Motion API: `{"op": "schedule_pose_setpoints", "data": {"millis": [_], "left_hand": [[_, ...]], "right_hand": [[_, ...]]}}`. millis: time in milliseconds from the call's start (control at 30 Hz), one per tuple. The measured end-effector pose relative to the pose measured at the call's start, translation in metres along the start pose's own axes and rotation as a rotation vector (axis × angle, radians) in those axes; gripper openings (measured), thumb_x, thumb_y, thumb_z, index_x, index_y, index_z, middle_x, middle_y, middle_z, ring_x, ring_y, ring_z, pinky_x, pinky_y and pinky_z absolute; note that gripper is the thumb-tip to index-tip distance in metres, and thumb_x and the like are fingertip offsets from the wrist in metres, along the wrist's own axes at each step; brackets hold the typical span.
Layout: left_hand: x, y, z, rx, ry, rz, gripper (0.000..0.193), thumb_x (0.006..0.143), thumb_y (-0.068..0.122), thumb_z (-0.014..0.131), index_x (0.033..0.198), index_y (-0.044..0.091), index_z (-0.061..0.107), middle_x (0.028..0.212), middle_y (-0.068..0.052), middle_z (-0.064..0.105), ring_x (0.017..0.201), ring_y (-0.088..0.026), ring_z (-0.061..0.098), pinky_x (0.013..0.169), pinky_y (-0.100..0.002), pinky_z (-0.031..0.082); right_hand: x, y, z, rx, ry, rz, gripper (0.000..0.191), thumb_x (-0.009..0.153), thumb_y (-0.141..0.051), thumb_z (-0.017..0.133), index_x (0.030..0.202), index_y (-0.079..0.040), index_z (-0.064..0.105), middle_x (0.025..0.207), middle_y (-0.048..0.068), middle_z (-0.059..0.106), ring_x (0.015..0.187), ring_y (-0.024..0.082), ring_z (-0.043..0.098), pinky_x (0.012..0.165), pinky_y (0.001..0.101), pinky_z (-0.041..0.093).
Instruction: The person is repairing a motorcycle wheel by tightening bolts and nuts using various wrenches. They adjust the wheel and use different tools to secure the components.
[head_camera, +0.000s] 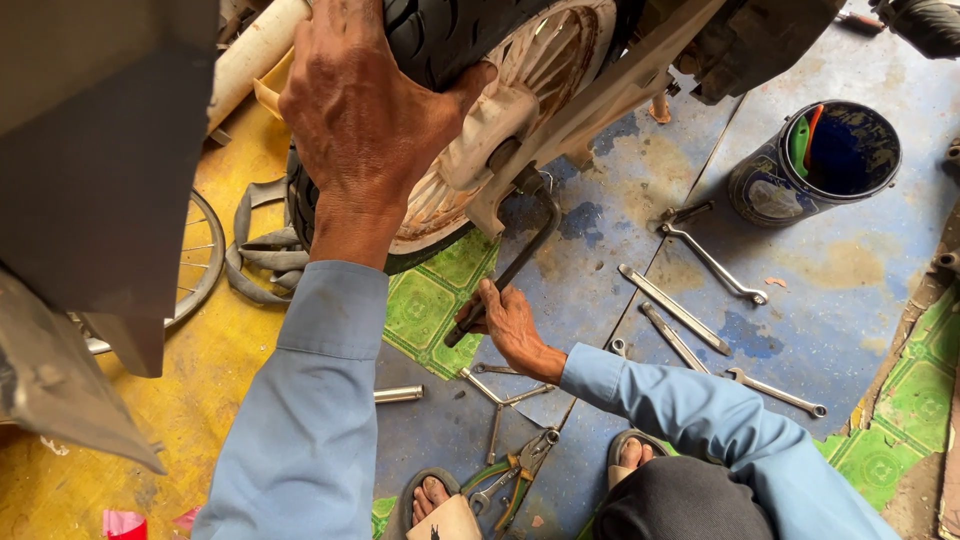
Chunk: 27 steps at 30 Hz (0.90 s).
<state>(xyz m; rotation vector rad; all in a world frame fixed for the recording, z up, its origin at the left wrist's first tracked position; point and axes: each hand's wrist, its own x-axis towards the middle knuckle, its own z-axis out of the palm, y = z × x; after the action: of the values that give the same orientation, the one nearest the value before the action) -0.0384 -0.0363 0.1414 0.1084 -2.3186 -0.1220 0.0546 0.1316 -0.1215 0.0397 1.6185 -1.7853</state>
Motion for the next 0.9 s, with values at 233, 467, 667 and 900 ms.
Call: {"op": "schedule_pose_setpoints", "data": {"millis": [233, 467, 667, 900], "left_hand": [[0.003, 0.005, -0.007, -0.084, 0.039, -0.001, 0.073, 0.07, 0.054, 0.102, 0.108, 0.004, 0.064, 0.097, -0.013, 0.068, 0.088, -0.035, 0.067, 0.069, -0.049, 0.055], [0.003, 0.006, -0.008, -0.006, 0.082, 0.056, 0.074, 0.07, 0.058, 0.101, 0.105, 0.005, 0.063, 0.092, -0.012, 0.067, 0.083, -0.033, 0.066, 0.062, -0.048, 0.053], [0.002, 0.002, -0.006, -0.012, -0.009, 0.009, 0.074, 0.074, 0.067, 0.099, 0.101, 0.007, 0.064, 0.085, -0.01, 0.066, 0.076, -0.03, 0.065, 0.055, -0.047, 0.051], [-0.001, 0.0, -0.003, -0.014, 0.054, 0.051, 0.075, 0.073, 0.066, 0.1, 0.102, 0.007, 0.063, 0.086, -0.01, 0.065, 0.077, -0.031, 0.066, 0.056, -0.047, 0.052]], "right_hand": [[-0.014, -0.015, 0.009, 0.15, -0.058, 0.087, 0.047, 0.109, -0.038, 0.038, 0.092, 0.001, 0.059, 0.084, 0.017, 0.074, 0.081, 0.03, 0.077, 0.077, 0.0448, 0.069], [-0.016, -0.015, 0.006, 0.152, -0.119, 0.07, 0.045, 0.106, -0.047, 0.039, 0.095, -0.005, 0.051, 0.089, 0.017, 0.073, 0.089, 0.03, 0.078, 0.081, 0.0455, 0.065], [-0.018, -0.014, 0.003, 0.133, -0.14, 0.031, 0.047, 0.104, -0.053, 0.041, 0.097, -0.007, 0.051, 0.09, 0.018, 0.073, 0.088, 0.032, 0.077, 0.08, 0.0462, 0.067], [-0.018, -0.014, -0.001, 0.148, -0.159, 0.039, 0.041, 0.105, -0.047, 0.043, 0.101, -0.007, 0.051, 0.097, 0.018, 0.075, 0.094, 0.031, 0.077, 0.084, 0.0444, 0.067]]}}
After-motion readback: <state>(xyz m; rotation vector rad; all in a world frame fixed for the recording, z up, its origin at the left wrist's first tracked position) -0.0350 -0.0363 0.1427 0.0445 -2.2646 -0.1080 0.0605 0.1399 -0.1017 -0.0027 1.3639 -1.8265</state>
